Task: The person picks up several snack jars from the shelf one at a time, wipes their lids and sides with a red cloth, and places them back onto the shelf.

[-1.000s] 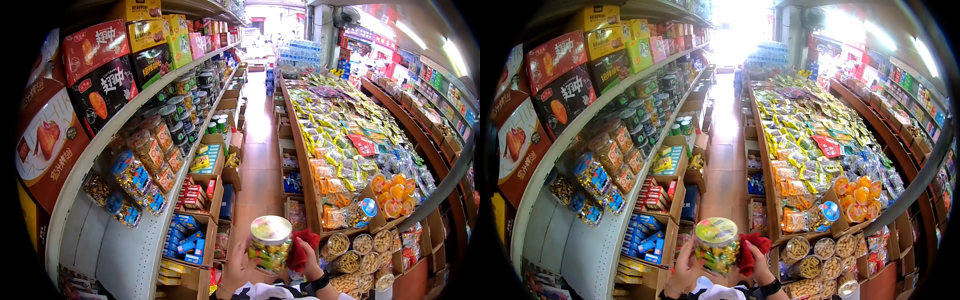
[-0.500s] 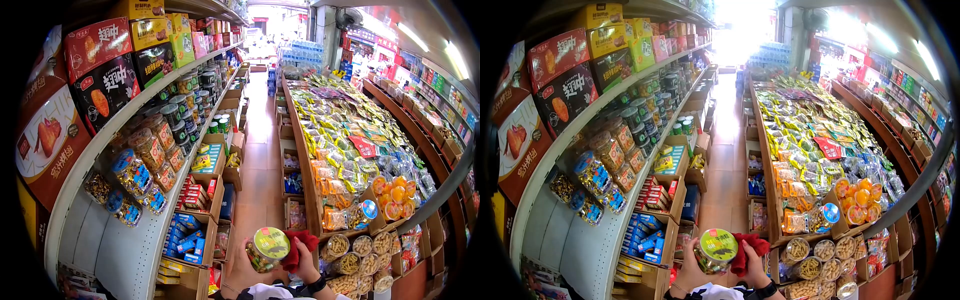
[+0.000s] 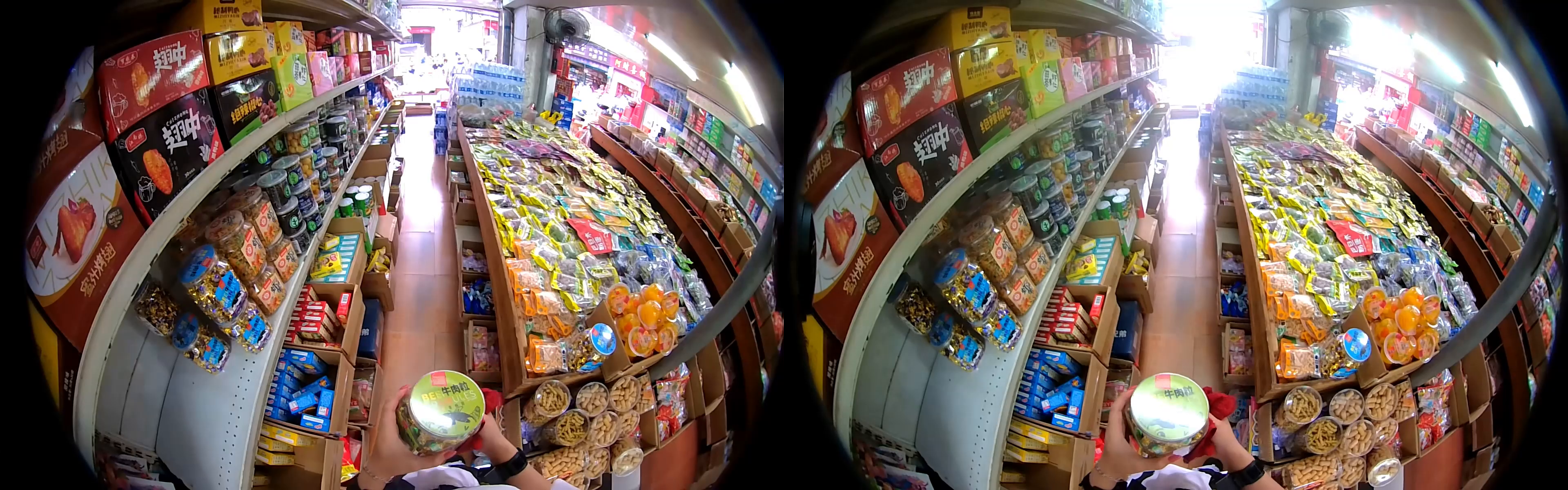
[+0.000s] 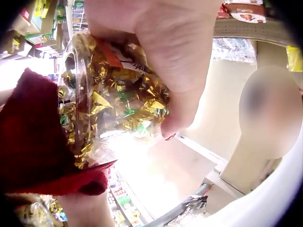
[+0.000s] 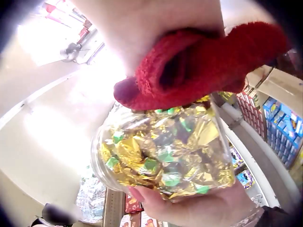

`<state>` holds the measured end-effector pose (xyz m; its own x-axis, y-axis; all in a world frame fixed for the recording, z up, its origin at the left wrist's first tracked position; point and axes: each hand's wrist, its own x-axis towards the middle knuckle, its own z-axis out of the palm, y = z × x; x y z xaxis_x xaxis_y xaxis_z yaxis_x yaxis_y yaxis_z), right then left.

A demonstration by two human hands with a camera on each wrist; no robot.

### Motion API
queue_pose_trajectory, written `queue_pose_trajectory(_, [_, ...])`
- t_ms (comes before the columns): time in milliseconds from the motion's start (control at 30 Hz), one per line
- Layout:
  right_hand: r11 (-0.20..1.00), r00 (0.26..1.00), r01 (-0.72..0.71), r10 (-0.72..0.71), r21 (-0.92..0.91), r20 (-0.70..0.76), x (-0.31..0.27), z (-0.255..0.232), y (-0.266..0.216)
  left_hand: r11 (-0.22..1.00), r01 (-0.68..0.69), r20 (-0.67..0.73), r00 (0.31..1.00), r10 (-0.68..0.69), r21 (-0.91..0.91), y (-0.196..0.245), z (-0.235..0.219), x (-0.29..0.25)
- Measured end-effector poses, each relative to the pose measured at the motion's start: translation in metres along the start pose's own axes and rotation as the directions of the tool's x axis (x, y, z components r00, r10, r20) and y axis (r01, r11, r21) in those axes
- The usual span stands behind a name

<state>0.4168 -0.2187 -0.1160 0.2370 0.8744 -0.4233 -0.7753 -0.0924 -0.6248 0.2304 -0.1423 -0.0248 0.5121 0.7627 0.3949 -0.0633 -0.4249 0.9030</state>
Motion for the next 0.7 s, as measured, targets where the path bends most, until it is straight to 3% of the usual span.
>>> queue_pose_trajectory(167, [0.997,0.999,-0.048,0.049,0.056,-0.007,-0.001,-0.003,0.002,0.999,-0.004,0.057,0.998,0.002,0.037,-0.007,-0.002,0.0])
queue_pose_trajectory(267, [0.995,0.999,-0.047,0.049,0.088,-0.02,-0.005,0.006,-0.009,0.998,0.029,0.17,0.985,-0.037,0.047,-0.002,-0.004,0.004])
queue_pose_trajectory(400, [0.998,0.999,0.026,-0.028,0.053,0.042,-0.023,0.034,-0.039,0.994,0.062,0.188,0.979,-0.079,0.095,-0.006,-0.002,0.001])
queue_pose_trajectory(500, [0.997,0.996,0.076,-0.075,0.018,-0.046,-0.032,0.054,-0.053,0.988,0.091,0.196,0.974,-0.114,0.124,-0.012,0.0,-0.002])
queue_pose_trajectory(600, [0.993,0.996,0.018,-0.008,0.114,-0.086,-0.016,0.036,-0.051,0.982,0.098,0.194,0.972,-0.129,0.164,-0.019,0.002,-0.006])
queue_pose_trajectory(667, [0.997,0.997,0.035,-0.03,0.068,-0.076,-0.015,0.034,-0.05,0.973,0.092,0.185,0.974,-0.132,0.212,-0.02,0.003,-0.007])
queue_pose_trajectory(700, [0.998,0.997,0.045,-0.042,0.045,-0.072,-0.015,0.033,-0.051,0.984,0.106,0.169,0.977,-0.131,0.146,-0.018,0.004,-0.007])
